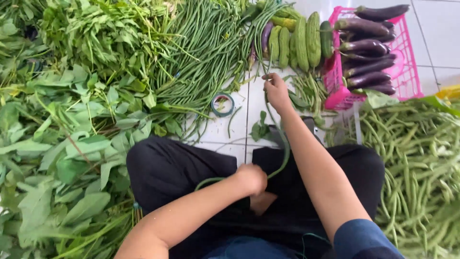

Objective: Bundling long beans with green tape while sitting on a tiled floor surrounded by produce.

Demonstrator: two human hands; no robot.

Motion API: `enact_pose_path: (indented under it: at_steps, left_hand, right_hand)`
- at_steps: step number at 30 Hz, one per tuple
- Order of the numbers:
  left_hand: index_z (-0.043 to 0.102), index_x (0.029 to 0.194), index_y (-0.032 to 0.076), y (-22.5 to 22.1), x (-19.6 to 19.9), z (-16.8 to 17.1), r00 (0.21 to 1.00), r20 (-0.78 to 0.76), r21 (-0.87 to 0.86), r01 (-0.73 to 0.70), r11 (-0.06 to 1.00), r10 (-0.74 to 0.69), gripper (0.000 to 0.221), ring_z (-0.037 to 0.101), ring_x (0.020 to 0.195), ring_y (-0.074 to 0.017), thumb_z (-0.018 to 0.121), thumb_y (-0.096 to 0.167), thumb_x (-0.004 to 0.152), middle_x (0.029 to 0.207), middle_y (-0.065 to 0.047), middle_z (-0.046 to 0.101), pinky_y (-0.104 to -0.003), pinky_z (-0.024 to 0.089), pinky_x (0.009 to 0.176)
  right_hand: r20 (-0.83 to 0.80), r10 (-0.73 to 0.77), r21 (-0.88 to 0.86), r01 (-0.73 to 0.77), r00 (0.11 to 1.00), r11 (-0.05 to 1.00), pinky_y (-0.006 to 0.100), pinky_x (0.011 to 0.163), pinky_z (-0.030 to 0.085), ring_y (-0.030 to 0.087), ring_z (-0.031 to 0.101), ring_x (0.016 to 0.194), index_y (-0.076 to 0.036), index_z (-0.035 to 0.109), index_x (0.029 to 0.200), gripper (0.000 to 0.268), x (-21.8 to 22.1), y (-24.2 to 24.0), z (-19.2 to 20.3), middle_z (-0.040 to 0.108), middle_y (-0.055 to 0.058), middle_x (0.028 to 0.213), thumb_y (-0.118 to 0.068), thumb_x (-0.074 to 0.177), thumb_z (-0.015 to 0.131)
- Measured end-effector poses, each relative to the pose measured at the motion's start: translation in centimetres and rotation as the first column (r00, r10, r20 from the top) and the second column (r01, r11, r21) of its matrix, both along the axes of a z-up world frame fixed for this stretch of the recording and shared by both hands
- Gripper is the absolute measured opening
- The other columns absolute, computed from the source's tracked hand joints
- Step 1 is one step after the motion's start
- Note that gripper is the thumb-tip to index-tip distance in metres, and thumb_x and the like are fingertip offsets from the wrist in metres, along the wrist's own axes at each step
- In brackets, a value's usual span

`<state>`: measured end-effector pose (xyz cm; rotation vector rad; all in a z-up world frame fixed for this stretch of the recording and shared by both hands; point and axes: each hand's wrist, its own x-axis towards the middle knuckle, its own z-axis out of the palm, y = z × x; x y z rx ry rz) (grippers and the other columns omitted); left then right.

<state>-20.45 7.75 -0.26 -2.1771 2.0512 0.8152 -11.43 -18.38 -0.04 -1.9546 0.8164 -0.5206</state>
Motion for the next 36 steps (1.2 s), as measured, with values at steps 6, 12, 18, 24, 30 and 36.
enact_pose_path:
  at_steps: [6,12,18,24,30,36]
  left_hand:
    - [0.08,0.089,0.005,-0.5,3.9,-8.9,0.995,0.054,-0.335,-0.063,0.94,0.086,0.021,0.073,0.081,-0.0335,0.059,0.006,0.087,0.083,-0.014,0.074,-0.051,0.056,0.061]
    - [0.078,0.095,0.001,-5.0,9.4,-5.9,0.958,-0.171,0.317,-0.169,0.933,0.232,0.023,0.072,0.089,-0.0417,0.065,0.019,0.088,0.092,-0.02,0.075,-0.062,0.057,0.076]
    - [0.07,0.123,0.002,-6.9,6.8,-8.8,0.957,-0.232,0.379,-0.075,0.922,0.173,0.047,0.069,0.106,-0.0389,0.059,0.04,0.098,0.112,-0.02,0.073,-0.061,0.056,0.086]
    - [0.068,0.13,0.006,-6.4,7.0,-7.7,0.956,-0.272,0.388,0.001,0.922,0.113,0.05,0.071,0.101,-0.0361,0.054,0.043,0.099,0.112,-0.017,0.074,-0.056,0.057,0.084]
    - [0.054,0.145,0.007,-4.8,9.8,-0.7,0.925,-0.317,0.353,-0.091,0.931,0.21,0.059,0.059,0.128,-0.0425,0.048,0.047,0.102,0.135,-0.024,0.064,-0.061,0.045,0.106]
    - [0.054,0.145,0.008,-3.4,11.2,5.5,0.933,-0.273,0.227,-0.175,0.958,0.235,0.056,0.059,0.128,-0.0396,0.046,0.043,0.101,0.135,-0.02,0.065,-0.059,0.039,0.111]
  right_hand:
    - [-0.066,0.099,0.045,-0.096,0.993,0.994,0.029,0.048,0.06,0.019,0.07,0.054,-0.003,0.062,0.124,0.028,3.5,-2.5,-4.7,0.069,0.014,0.094,-0.008,0.097,0.061]
    - [-0.603,0.121,-0.188,-0.288,0.789,0.939,0.054,0.086,0.064,0.044,0.068,0.108,-0.008,0.045,0.151,0.067,0.4,0.4,-8.6,0.052,0.022,0.126,-0.015,0.091,0.073]
    - [-0.634,0.046,-0.134,-0.168,0.772,0.977,0.058,0.097,0.058,0.054,0.063,0.113,-0.009,0.022,0.161,0.079,0.8,3.5,-4.7,0.047,0.029,0.131,0.013,0.09,0.047]
    - [-0.796,0.068,-0.105,-0.247,0.602,0.963,0.059,0.101,0.053,0.053,0.062,0.117,-0.013,0.021,0.159,0.079,-0.4,1.1,-9.2,0.051,0.026,0.134,-0.005,0.088,0.053]
    - [-0.842,0.098,-0.074,-0.292,0.531,0.953,0.056,0.096,0.056,0.049,0.063,0.118,-0.011,0.034,0.149,0.069,-1.3,-0.7,-12.3,0.057,0.027,0.132,-0.009,0.084,0.057]
    - [-0.781,0.193,-0.015,-0.326,0.594,0.945,0.055,0.105,0.052,0.046,0.058,0.129,-0.008,0.026,0.162,0.077,-2.0,1.5,-9.7,0.055,0.03,0.14,-0.003,0.089,0.052]
